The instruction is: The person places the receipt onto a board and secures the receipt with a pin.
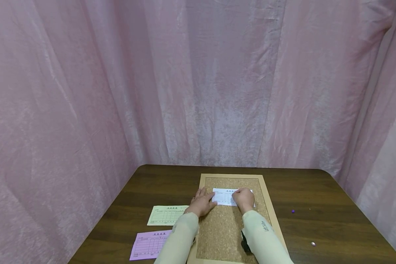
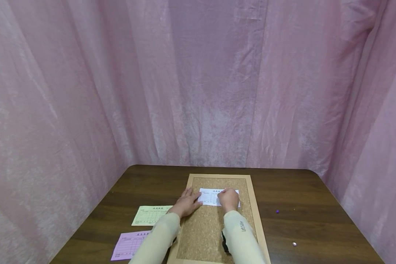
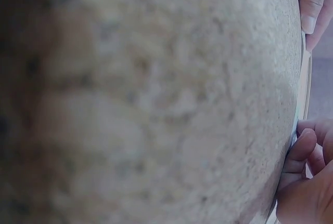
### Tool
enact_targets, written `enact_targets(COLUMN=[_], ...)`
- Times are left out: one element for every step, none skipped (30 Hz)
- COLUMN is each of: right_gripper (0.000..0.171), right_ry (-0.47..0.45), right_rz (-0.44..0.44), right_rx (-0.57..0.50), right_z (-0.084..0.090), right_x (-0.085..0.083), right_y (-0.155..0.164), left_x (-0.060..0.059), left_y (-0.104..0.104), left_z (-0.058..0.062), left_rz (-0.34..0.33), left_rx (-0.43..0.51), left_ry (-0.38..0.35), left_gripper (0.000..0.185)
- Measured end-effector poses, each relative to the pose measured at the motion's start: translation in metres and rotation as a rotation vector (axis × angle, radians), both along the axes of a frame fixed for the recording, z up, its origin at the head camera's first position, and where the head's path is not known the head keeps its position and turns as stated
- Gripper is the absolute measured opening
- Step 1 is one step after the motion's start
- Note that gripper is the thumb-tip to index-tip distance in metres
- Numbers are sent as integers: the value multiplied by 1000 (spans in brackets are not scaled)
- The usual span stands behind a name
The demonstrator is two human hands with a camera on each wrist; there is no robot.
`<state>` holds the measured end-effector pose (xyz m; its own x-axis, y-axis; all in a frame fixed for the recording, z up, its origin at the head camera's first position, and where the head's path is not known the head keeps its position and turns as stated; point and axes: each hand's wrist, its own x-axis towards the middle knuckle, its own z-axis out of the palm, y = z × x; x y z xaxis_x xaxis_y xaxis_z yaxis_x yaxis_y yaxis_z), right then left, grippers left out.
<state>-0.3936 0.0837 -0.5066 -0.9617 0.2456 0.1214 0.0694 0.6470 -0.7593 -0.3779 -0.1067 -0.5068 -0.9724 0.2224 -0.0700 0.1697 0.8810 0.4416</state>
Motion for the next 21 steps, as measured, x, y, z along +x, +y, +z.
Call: enact_targets(right_gripper=[14,14,14,14,14,14,14,14,14,14,15,15,14,14,14,14,14,14,15,15,15], right_ry=[1,0,0,2,3,4,10,11,14,16,16,13,11,5,4,3,2,2,5,8,11], right_rz=[4,5,6,8,10,13,14,13,14,17,19,20,21,21,23,25,26,27,28,28,28], right_rx=[5,5,8,10,12,13,17,21,26,30,33,35,34,33,33,31,30,31,31,33,36], right_z=[0,1,1,1,2,2,2,2,1,1,1,0,0,0,0,-1,-1,-1,0,1,1], right_x=[0,1,1,1,1,1,1,1,1,1,1,0,0,0,0,-1,-1,0,0,0,0], right_y=[0,-1,-1,-1,-1,-1,-2,-2,-2,-2,-2,-2,-2,-2,-1,-1,-1,-1,-1,-1,-1], left_x=[0,0,0,-1,0,0,0,0,-1,-1,-1,-1,-2,-1,-1,-1,0,0,0,1,1], left_y=[0,0,0,0,0,0,0,0,0,0,0,0,0,0,0,0,0,0,0,0,0], left_z=[0,-1,-1,-1,-2,-2,-2,-2,-2,-2,-2,-2,-2,-2,-2,-2,-1,-1,-1,0,0], left_rz=[1,1,2,3,4,3,3,3,4,5,5,4,4,4,3,2,1,0,-1,-2,-2], left_rx=[1,4,5,3,3,3,4,3,1,-1,1,1,0,-1,0,0,0,-3,-5,-3,-5], left_ry=[0,1,-1,-1,-4,-2,-1,-1,-2,-4,-5,-3,-4,-5,-5,-3,0,0,1,1,2], left_gripper=[52,52,52,52,52,52,52,52,52,52,52,52,52,52,52,52,52,52,52,52,52])
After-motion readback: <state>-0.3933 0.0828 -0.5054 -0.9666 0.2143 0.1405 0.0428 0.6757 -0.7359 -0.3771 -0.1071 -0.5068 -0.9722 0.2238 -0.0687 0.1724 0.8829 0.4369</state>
